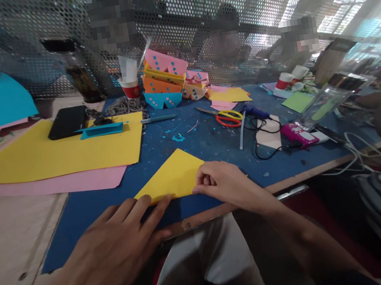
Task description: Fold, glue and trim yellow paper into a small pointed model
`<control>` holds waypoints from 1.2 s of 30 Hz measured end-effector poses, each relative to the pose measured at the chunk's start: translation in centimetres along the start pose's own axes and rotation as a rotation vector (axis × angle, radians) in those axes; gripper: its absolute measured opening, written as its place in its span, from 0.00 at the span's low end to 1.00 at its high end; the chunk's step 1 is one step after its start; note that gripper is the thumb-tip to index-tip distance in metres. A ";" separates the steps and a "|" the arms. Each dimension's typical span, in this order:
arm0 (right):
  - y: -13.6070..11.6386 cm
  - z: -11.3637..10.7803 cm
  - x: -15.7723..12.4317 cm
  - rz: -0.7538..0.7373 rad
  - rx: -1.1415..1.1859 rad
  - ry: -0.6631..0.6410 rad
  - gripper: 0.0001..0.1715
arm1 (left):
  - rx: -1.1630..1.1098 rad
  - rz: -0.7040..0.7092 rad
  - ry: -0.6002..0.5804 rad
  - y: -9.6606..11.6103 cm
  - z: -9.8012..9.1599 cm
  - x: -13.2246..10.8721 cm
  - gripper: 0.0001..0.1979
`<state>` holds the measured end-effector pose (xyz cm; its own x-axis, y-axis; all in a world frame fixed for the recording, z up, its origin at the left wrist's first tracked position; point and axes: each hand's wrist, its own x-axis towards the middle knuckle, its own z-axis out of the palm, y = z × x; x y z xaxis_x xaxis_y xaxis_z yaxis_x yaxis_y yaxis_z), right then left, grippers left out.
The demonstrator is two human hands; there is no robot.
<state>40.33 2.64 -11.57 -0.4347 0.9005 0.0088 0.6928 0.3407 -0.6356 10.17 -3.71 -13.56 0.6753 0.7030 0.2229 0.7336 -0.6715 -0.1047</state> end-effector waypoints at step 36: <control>0.9 -1.3 -1.3 -0.104 0.023 -0.019 0.08 | 0.139 0.050 0.126 1.6 1.8 0.5 0.43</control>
<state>42.28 2.17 -11.16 -0.5145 0.8553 0.0614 0.6298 0.4254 -0.6499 11.80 -4.05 -15.40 0.7025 0.6292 0.3326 0.7089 -0.6598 -0.2493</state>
